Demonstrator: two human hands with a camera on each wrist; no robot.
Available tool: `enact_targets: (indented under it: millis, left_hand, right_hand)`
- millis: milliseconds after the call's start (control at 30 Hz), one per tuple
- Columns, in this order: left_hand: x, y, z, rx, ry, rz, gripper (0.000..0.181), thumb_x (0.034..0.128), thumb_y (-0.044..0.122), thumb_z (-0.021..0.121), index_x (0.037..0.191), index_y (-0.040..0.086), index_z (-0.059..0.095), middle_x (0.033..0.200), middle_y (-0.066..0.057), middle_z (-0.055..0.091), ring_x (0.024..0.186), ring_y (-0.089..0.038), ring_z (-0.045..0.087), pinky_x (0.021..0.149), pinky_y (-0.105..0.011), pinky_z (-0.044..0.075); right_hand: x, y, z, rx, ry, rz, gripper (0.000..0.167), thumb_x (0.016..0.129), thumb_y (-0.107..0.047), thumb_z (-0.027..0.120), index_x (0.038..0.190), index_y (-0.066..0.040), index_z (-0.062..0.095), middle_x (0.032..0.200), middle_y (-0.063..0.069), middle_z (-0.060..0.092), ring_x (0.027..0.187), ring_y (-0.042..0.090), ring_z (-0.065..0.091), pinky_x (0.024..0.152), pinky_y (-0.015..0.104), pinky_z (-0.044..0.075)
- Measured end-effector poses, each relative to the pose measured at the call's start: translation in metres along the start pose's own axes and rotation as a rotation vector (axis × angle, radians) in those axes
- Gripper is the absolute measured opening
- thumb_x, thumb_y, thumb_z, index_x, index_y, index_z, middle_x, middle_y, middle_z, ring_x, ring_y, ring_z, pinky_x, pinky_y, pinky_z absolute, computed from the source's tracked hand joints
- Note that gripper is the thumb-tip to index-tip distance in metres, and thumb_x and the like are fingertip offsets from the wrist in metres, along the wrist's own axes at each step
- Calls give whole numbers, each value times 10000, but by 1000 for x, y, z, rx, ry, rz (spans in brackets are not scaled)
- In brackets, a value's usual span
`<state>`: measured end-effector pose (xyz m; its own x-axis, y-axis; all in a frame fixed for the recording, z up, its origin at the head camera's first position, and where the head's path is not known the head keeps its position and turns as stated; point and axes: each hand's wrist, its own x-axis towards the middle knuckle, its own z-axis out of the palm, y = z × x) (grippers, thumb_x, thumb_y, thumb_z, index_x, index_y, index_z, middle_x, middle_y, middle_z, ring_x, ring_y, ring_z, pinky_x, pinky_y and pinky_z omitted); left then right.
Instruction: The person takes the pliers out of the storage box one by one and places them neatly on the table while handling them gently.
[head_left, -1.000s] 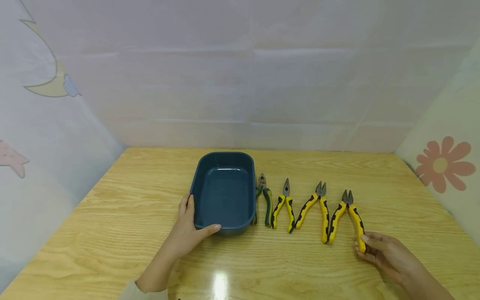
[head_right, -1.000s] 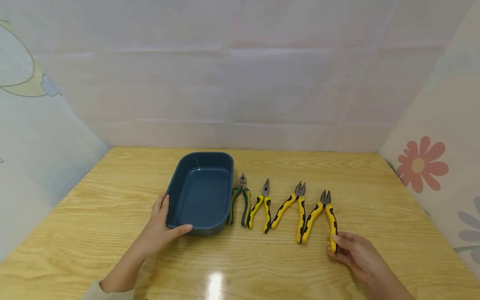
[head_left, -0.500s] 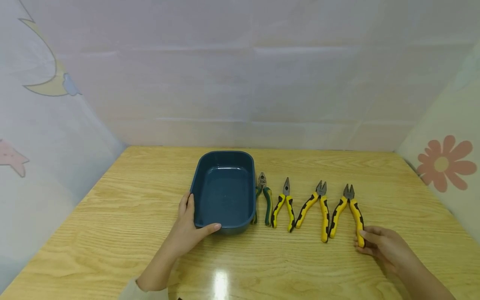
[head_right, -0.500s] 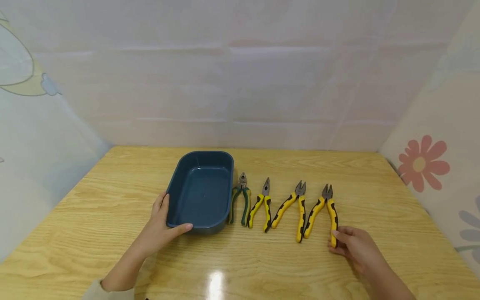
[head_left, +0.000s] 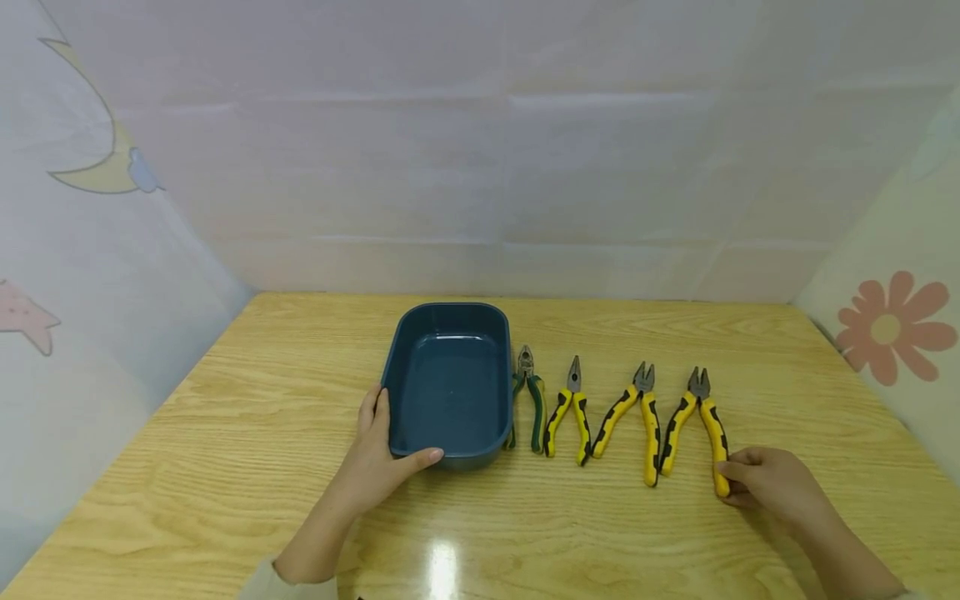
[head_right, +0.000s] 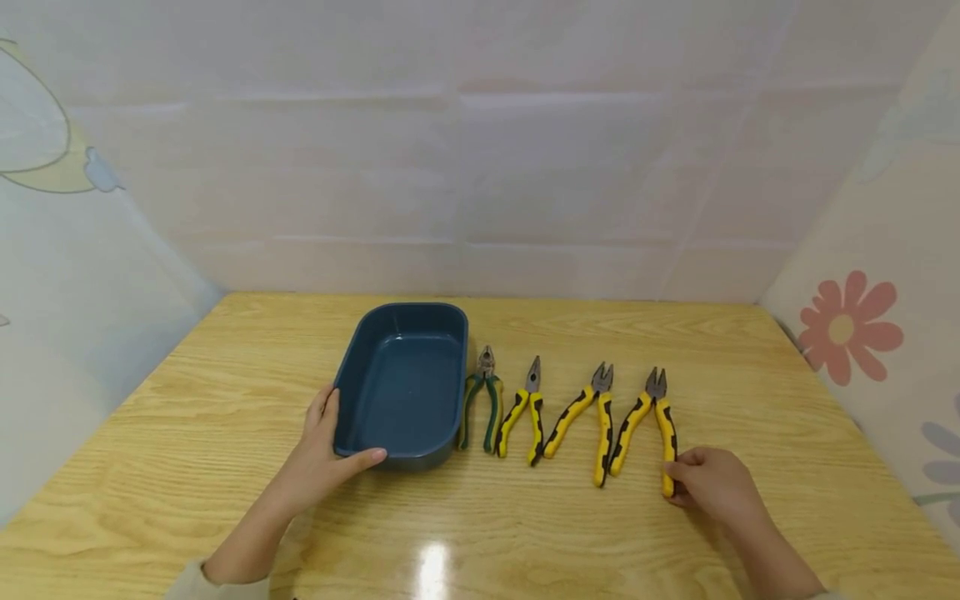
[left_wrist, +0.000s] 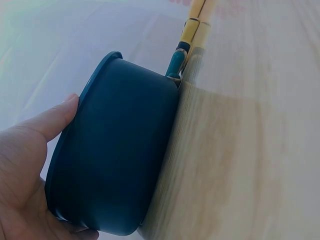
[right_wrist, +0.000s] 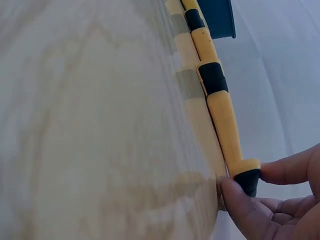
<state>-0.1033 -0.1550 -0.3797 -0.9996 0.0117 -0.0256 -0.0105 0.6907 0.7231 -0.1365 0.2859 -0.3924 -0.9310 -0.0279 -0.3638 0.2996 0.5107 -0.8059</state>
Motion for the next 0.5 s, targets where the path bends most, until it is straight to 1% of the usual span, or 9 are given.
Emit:
enact_targets:
  millis: [67, 133, 300, 500]
  left_hand:
    - [0, 0, 0, -1, -1, -1, 1096, 676, 531, 639, 1380, 79, -68, 1410, -51, -144, 1257, -360, 86, 933, -520, 232]
    - [0, 0, 0, -2, -1, -1, 1096, 676, 532, 639, 1380, 80, -69, 1410, -52, -146, 1256, -362, 86, 933, -521, 233]
    - [-1, 0, 0, 2, -2, -2, 1096, 677, 533, 637, 1380, 78, -70, 1410, -58, -148, 1257, -366, 80, 932, -523, 231]
    - [0, 0, 1, 5, -6, -4, 1093, 677, 545, 629, 1381, 82, -66, 1412, -53, -145, 1256, -366, 84, 930, -529, 230]
  right_hand:
    - [0, -1, 0, -50, 18, 5, 342, 837, -116, 539, 958, 201, 497, 803, 119, 548, 640, 164, 578, 592, 294, 495]
    - [0, -1, 1, -57, 24, 14, 346, 826, -129, 558, 955, 189, 508, 787, 110, 555, 639, 167, 579, 588, 296, 494]
    - [1, 1, 1, -16, 18, 19, 323, 821, -109, 559, 945, 185, 505, 741, 82, 561, 630, 173, 580, 586, 296, 495]
    - [1, 3, 2, 43, -5, 36, 354, 832, -87, 543, 998, 213, 456, 734, 66, 570, 630, 175, 587, 596, 294, 496]
